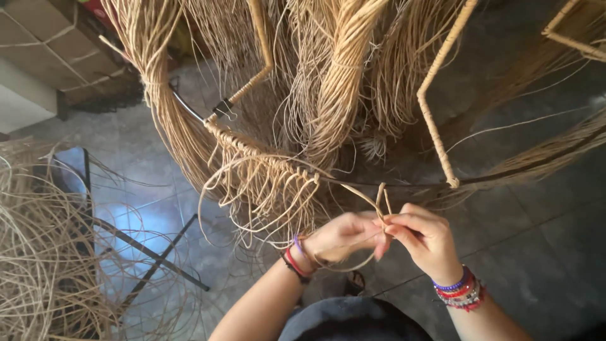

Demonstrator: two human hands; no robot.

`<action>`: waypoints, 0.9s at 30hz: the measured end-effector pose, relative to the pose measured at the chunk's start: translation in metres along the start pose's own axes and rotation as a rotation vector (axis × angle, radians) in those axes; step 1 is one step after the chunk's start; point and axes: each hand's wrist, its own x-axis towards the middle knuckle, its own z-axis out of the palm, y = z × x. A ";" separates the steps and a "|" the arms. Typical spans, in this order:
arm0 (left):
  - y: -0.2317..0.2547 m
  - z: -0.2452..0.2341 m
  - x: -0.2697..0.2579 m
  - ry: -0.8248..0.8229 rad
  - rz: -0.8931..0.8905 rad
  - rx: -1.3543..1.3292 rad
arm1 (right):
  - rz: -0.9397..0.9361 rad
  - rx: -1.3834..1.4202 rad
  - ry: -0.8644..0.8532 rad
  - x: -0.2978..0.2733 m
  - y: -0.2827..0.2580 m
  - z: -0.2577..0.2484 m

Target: Knotting and weaving natural fibers onto a frame to create a furniture piece

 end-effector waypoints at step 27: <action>-0.026 0.009 -0.012 0.041 -0.154 0.106 | -0.023 -0.064 0.047 -0.003 0.011 0.009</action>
